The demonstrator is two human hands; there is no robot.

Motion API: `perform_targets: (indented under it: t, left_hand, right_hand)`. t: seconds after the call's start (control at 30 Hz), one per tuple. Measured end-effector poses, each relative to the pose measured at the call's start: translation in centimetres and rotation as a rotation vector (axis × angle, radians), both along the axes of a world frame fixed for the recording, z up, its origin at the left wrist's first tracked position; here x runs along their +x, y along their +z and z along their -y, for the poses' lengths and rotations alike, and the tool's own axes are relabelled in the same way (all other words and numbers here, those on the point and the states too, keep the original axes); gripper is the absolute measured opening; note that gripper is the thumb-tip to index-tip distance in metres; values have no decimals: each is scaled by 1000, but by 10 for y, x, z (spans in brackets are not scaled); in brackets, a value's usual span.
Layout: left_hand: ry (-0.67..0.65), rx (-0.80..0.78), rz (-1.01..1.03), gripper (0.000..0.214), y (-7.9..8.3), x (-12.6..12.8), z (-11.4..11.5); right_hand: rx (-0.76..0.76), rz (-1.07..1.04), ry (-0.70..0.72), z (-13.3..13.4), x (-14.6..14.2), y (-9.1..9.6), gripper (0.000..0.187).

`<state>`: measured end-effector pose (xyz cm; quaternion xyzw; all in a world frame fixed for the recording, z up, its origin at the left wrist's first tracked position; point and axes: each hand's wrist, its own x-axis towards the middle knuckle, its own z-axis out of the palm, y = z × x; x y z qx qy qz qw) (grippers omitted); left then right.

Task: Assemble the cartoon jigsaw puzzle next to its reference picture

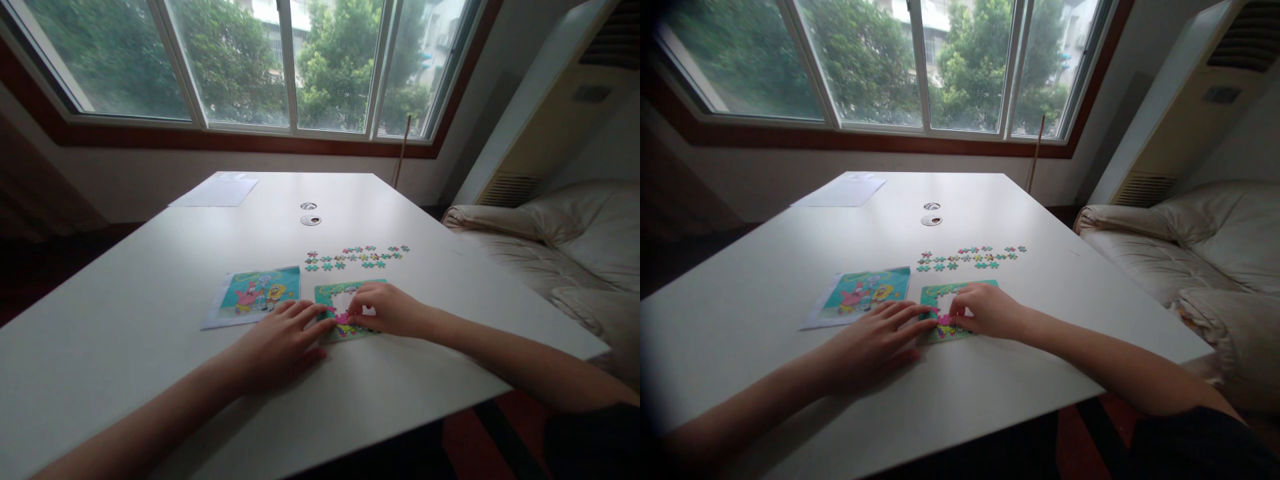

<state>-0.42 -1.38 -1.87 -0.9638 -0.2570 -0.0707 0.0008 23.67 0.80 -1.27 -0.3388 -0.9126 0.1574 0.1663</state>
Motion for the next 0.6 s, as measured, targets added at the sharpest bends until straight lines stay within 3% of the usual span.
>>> perform_targets:
  t: [0.3,0.6]
  left_hand:
    - [86,46,-8,42,-4,-2,-3]
    - [92,68,-16,39,-7,-3,-6]
  right_hand:
    - [-27,22,-61,1,-2,0,14]
    - [102,72,-33,4,-2,-1,15]
